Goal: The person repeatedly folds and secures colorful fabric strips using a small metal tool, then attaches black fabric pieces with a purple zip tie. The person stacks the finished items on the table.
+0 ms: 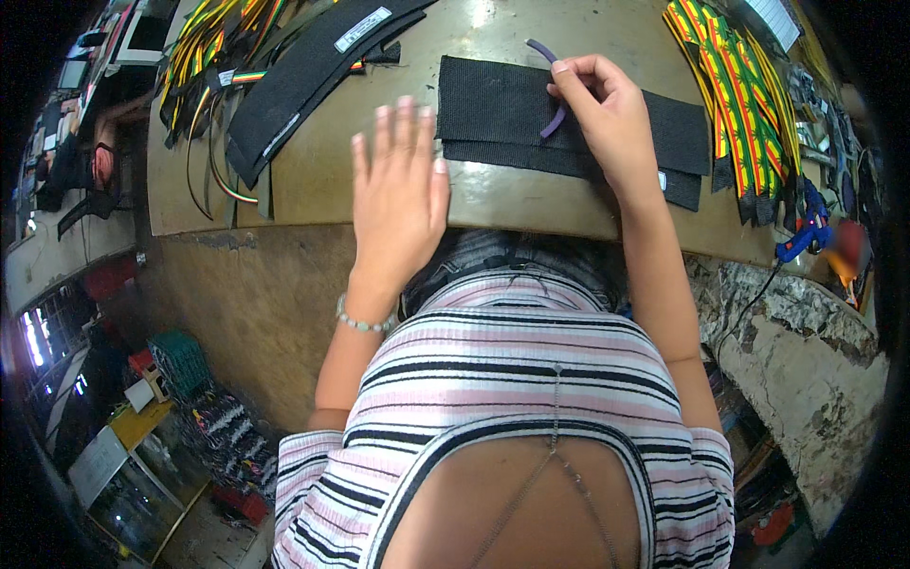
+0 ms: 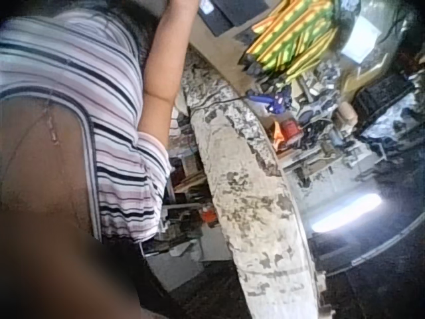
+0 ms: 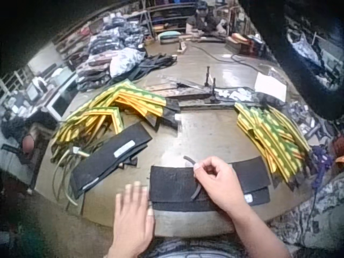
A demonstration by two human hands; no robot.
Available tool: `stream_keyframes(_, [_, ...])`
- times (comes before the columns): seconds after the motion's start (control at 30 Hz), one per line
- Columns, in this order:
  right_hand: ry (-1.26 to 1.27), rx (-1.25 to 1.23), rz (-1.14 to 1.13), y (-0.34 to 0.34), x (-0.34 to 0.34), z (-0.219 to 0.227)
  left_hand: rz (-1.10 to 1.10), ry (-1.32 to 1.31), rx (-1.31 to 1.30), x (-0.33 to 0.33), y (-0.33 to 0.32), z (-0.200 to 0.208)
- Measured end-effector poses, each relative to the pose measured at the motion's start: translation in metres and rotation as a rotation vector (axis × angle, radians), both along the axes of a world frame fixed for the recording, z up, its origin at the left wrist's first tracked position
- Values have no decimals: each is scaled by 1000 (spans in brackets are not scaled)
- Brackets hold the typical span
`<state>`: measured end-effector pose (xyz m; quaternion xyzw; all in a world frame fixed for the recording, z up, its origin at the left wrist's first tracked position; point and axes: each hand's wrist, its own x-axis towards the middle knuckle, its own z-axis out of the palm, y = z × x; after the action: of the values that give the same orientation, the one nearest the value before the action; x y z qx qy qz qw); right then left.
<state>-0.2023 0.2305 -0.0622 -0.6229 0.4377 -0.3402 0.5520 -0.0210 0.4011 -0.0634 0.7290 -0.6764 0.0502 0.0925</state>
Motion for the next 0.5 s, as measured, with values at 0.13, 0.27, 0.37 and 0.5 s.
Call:
stream_keyframes(0.13, [-68, -46, -84, -1, 2, -3, -202, 301, -119, 24, 23, -7])
stream_keyframes(0.27, [-103, -28, -65, 2, 2, -1, -259, 175, -147, 78, 93, 11])
stream_keyframes(0.37, [-99, -59, -59, 6, 2, 3, -217, 67, -155, 103, 118, 41])
stream_keyframes(0.5, [-161, -144, -119, 8, 4, 14, -128, 185, -371, 88, 66, 51])
